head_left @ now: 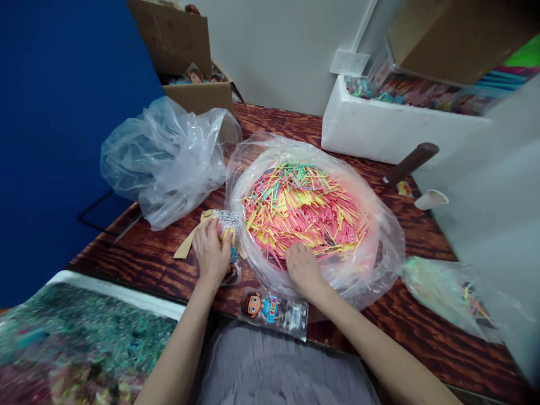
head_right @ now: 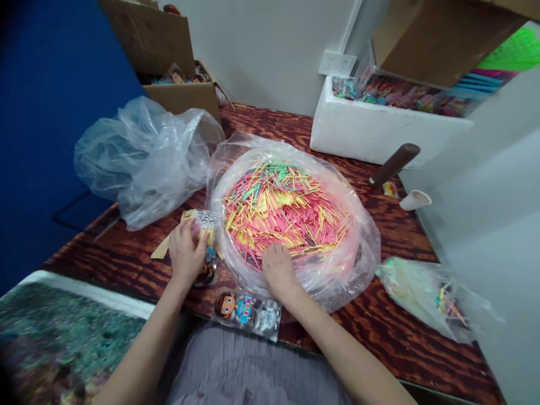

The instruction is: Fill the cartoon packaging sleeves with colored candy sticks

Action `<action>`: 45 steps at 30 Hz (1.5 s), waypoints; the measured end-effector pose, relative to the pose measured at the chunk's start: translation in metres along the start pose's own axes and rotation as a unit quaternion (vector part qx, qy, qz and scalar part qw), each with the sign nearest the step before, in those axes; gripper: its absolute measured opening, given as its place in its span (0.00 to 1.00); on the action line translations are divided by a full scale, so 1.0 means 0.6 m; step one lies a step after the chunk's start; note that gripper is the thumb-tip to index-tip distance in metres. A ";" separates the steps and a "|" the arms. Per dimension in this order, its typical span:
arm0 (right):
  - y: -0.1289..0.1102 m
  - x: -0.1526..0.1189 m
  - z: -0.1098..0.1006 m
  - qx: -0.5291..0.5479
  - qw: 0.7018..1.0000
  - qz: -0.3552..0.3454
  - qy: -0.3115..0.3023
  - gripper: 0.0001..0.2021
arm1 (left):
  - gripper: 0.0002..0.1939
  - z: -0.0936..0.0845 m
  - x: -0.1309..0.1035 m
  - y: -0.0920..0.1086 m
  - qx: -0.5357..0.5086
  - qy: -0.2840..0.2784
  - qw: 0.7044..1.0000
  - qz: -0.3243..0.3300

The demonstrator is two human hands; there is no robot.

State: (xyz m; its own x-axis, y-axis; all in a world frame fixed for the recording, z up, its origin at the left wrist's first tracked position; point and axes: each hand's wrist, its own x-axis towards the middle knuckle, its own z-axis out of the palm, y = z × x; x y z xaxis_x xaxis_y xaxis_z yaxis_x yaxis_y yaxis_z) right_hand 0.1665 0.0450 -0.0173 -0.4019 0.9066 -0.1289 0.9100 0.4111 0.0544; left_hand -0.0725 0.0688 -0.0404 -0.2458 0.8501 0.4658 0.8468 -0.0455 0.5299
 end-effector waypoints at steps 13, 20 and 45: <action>-0.013 0.017 -0.007 0.158 0.986 0.060 -0.006 0.09 | 0.24 -0.032 -0.023 0.018 -0.006 0.005 1.000 -0.004; -0.065 0.039 -0.003 0.127 0.987 0.102 -0.014 0.13 | 0.23 -0.043 -0.030 0.017 -0.049 -0.005 0.999 -0.018; 0.064 0.014 0.001 0.758 0.630 0.149 -0.074 0.14 | 0.18 -0.051 -0.042 0.070 -0.088 -0.044 0.995 0.016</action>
State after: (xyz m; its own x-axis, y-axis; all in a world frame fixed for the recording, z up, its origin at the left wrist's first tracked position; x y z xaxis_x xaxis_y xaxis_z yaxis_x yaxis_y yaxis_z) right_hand 0.1979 0.0684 -0.0172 -0.2783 0.8573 -0.4332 0.0390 -0.4405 -0.8969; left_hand -0.0453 0.0296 -0.0082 -0.1721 0.8889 0.4246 0.7558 -0.1573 0.6356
